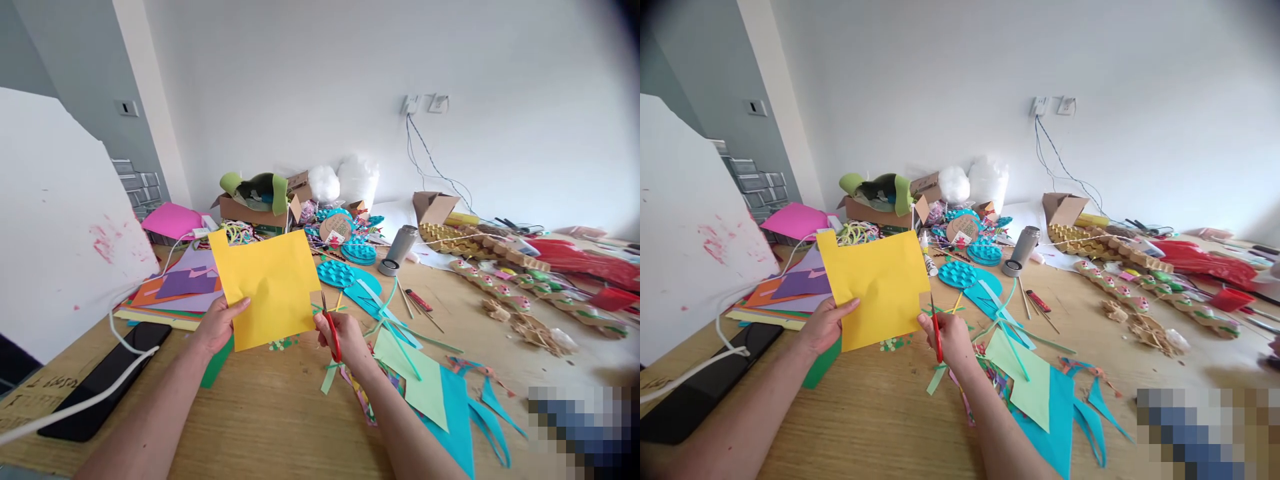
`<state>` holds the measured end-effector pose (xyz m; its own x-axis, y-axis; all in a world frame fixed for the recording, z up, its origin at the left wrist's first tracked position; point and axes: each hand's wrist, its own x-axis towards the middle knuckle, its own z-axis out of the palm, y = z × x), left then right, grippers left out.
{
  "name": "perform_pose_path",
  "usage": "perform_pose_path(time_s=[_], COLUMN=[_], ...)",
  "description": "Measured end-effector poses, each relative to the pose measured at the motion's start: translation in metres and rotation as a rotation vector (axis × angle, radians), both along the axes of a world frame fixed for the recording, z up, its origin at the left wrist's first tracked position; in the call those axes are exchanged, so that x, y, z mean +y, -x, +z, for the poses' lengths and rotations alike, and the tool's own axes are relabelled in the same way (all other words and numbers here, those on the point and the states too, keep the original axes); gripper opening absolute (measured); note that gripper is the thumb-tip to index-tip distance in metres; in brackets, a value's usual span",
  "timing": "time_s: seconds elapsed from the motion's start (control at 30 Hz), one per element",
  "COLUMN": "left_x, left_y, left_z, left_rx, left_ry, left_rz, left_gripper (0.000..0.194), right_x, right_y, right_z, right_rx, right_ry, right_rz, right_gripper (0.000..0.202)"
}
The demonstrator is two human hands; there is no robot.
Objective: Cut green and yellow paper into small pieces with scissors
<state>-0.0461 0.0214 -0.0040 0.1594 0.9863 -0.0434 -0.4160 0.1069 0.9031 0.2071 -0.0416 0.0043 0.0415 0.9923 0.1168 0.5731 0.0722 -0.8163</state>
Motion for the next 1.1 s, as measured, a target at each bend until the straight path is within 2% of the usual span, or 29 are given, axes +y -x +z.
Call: perform_pose_path(time_s=[0.23,0.53,1.1], left_x=[-0.0049,-0.0041,-0.0065], left_y=[-0.0056,-0.0055,-0.0074], left_z=[0.0027,-0.0003,0.0018], left_rx=[0.028,0.046,0.035], left_ry=[-0.01,-0.005,0.003], left_rz=[-0.033,-0.063,-0.06], left_gripper=[0.057,0.058,0.057], right_x=[0.0,0.0,-0.0018], right_y=[-0.0013,0.0008,0.0018], right_z=[0.0008,0.0027,0.0054], right_rx=[0.005,0.164,0.151], right_ry=[0.006,0.046,0.046], right_rz=[-0.019,-0.032,-0.029], right_gripper=[0.053,0.051,0.054])
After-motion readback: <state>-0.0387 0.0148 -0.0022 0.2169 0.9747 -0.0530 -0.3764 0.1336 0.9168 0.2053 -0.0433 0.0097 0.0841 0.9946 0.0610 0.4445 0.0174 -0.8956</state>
